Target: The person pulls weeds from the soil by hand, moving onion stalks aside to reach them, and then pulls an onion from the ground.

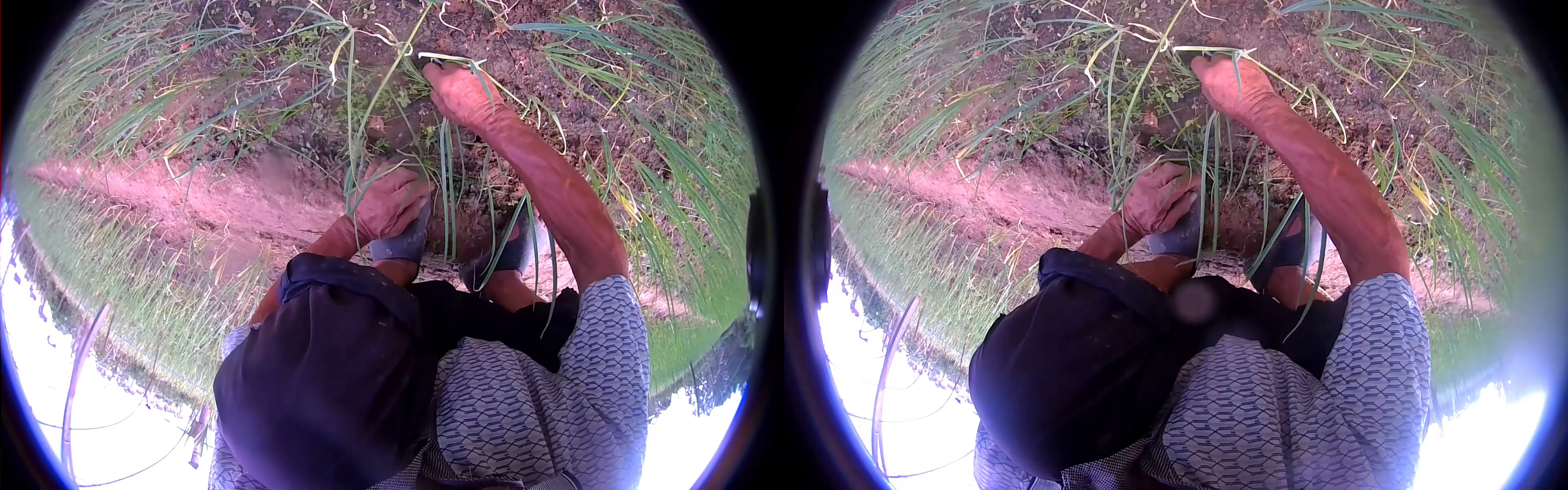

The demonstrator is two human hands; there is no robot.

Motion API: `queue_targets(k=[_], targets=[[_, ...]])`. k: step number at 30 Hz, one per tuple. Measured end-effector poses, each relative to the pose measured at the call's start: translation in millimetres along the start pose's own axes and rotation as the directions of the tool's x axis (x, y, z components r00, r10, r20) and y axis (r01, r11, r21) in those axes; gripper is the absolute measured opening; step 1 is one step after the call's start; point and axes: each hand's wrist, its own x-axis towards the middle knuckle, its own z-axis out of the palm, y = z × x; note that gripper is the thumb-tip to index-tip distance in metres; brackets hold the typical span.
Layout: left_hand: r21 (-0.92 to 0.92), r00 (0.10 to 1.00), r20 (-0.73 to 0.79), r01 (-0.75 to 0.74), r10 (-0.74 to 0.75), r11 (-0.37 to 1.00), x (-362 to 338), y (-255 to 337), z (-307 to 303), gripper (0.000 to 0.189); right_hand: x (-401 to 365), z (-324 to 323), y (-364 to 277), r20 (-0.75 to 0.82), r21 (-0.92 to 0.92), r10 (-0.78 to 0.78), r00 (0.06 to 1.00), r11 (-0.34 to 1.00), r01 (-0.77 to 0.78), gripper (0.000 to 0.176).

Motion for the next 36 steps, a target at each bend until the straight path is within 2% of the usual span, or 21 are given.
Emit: queue_targets(k=[1,4,5,6,8,11,14,15,18,19,23,26,27,28,30,31,33,36], targets=[[0.000,1.000,-0.008,0.000,0.000,1.000,0,0,1,0.039,5,-1,-3,0.181,-0.068,0.068,0.981,0.996,-0.057,0.025],[0.005,1.000,-0.019,0.001,-0.001,1.000,-5,-3,8,0.038,10,-6,3,0.030,-0.071,0.095,0.995,0.993,-0.092,0.024],[0.007,1.000,-0.017,0.002,-0.002,1.000,-9,-7,13,0.037,13,-14,13,0.163,-0.077,0.224,0.961,0.974,-0.214,0.022],[0.010,1.000,-0.017,0.003,-0.002,1.000,-8,-7,12,0.036,12,-22,18,0.092,-0.032,0.248,0.964,0.969,-0.246,0.021],[-0.011,0.998,-0.052,0.033,-0.034,0.999,-6,-4,11,0.036,16,-22,28,0.119,0.077,0.327,0.937,0.938,-0.337,0.027],[-0.028,0.995,-0.081,0.063,-0.065,0.998,-5,0,11,0.036,16,-22,21,0.204,0.405,0.274,0.940,0.851,-0.336,0.032],[-0.011,0.996,-0.066,0.060,-0.060,0.998,-2,2,4,0.035,17,-10,5,0.229,0.176,0.129,0.965,0.969,-0.171,0.040],[-0.005,0.997,-0.054,0.053,-0.053,0.999,-1,3,2,0.035,21,-22,-11,0.291,0.093,0.209,0.934,0.965,-0.245,0.040],[-0.027,0.997,-0.065,0.046,-0.048,0.999,-3,-1,9,0.034,24,-4,-7,0.141,0.066,0.105,0.984,0.991,-0.115,0.041],[0.016,0.995,-0.097,-0.003,0.005,1.000,2,2,0,0.035,26,-2,-8,0.196,0.050,0.111,0.974,0.991,-0.123,0.041],[0.009,0.996,-0.075,0.041,-0.040,0.999,-2,2,4,0.034,32,-1,-17,0.232,-0.068,0.106,0.967,0.993,-0.092,0.035],[0.031,0.997,-0.081,-0.009,0.011,0.999,0,2,-1,0.032,30,4,-8,0.161,-0.082,-0.007,0.987,0.996,0.020,0.031],[0.029,0.997,-0.070,0.014,-0.012,0.999,-2,1,1,0.034,28,7,-4,0.121,-0.056,0.030,0.992,0.998,-0.023,0.029],[0.027,0.998,-0.060,0.035,-0.034,0.999,-6,-1,5,0.037,28,-9,-3,0.169,-0.040,0.138,0.976,0.990,-0.133,0.027],[0.012,0.997,-0.057,0.056,-0.055,0.998,-9,-5,11,0.040,27,-12,22,-0.040,0.010,0.247,0.968,0.969,-0.247,0.029],[-0.002,0.997,-0.061,0.054,-0.054,0.999,-9,-6,13,0.040,31,-26,20,0.115,0.203,0.375,0.920,0.898,-0.391,0.027],[-0.007,0.997,-0.063,0.047,-0.047,0.999,-8,-3,9,0.037,34,-54,16,0.470,0.463,0.482,0.740,0.579,-0.671,0.025],[-0.007,0.998,-0.060,0.036,-0.036,0.999,-1,3,-2,0.034,30,-62,3,0.507,0.456,0.326,0.798,0.684,-0.569,0.031]])
